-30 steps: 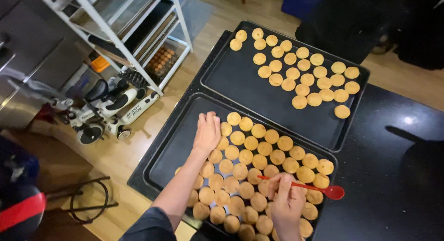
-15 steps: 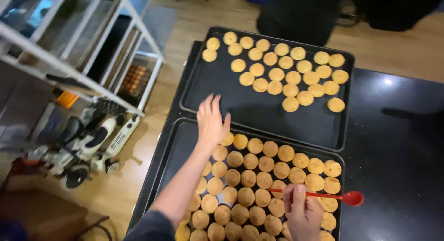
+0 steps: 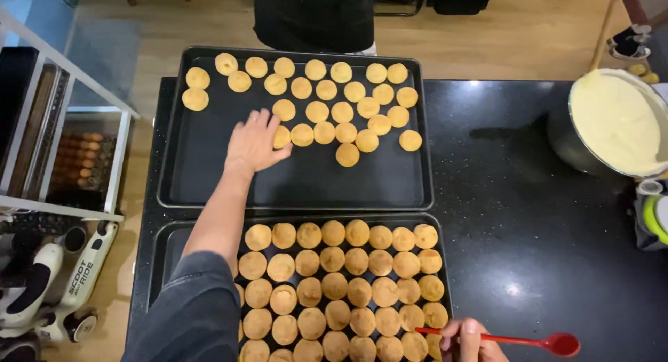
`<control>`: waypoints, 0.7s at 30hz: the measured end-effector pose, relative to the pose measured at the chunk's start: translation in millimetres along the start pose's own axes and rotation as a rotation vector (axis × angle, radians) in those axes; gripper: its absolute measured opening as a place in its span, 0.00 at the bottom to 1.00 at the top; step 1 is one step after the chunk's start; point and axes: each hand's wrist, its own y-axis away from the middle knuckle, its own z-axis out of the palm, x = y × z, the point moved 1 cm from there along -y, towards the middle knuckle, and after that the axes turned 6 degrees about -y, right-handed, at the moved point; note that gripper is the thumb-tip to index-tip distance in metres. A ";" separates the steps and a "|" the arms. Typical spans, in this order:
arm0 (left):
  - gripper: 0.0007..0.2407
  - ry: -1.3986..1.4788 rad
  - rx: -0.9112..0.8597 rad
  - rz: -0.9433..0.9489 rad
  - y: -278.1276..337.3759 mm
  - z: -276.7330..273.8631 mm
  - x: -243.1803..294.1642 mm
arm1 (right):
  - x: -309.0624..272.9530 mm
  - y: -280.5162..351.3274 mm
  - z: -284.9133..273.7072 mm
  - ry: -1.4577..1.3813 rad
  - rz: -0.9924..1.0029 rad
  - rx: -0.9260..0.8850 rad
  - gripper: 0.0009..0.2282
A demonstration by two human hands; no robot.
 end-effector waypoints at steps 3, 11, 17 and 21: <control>0.22 -0.012 0.037 0.050 8.0 11.3 20.2 | 5.1 -1.1 6.6 -0.227 -0.151 -0.003 0.22; 0.17 0.982 -0.019 -0.524 53.1 -119.3 106.8 | -11.0 -24.8 3.7 -0.352 -0.387 -0.360 0.21; 0.16 2.122 0.231 -0.565 143.0 -217.2 232.5 | -88.4 -26.1 -23.2 -0.258 -0.613 -0.585 0.23; 0.19 2.241 0.180 -0.531 187.8 -272.0 283.3 | -144.7 4.3 -65.4 -0.380 -0.957 -0.619 0.21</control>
